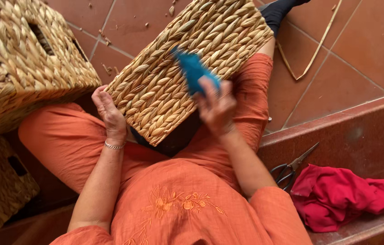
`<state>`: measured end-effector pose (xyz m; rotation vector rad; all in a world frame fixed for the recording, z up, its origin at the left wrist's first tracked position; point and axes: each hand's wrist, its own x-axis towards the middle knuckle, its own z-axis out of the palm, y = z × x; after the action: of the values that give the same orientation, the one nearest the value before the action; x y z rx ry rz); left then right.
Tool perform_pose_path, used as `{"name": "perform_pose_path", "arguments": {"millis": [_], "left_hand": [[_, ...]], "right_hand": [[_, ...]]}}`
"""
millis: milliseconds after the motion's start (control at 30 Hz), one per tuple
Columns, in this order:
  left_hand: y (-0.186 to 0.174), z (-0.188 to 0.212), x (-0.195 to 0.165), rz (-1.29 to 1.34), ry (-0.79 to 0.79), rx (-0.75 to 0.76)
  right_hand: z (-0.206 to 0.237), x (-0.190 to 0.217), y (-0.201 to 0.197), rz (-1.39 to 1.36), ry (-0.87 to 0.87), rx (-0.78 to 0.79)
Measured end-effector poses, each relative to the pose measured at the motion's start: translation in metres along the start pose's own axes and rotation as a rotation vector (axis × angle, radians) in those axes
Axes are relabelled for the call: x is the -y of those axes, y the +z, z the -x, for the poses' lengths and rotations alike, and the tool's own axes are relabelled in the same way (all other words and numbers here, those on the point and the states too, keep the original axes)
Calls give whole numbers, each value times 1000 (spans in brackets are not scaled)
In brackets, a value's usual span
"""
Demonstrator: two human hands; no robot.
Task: The person trims loose strands on the edges of a woven basket using scissors, then wipes the basket with a blue cloth. The person repeats trimming and wiping on different sides of the basket.
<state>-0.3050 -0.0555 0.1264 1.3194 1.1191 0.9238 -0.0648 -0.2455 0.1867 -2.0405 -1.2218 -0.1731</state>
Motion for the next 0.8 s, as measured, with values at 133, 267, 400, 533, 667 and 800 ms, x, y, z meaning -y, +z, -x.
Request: {"name": "perform_pose_path", "arguments": {"millis": [133,267,400,533,667,800], "left_hand": [[-3,-4,3,9,63,28],[-3,-6,9,57,85,14],[-5,-8,14,62,77,-10],[-7,-11,15,40,50,-14],[-8,-12,16,63,73,-23],[-6,-10,17,26,46,-32]], "right_hand": [[-49,-103,-10,47,216,-242],[-75,-157,-8,-165,554,-385],[-43,-140,19,-918,871,-384],[7,-75,38,-1046,1239,-209],[64,25,38,-1342,1132,-3],[93,65,30,-1279,1026,386]]}}
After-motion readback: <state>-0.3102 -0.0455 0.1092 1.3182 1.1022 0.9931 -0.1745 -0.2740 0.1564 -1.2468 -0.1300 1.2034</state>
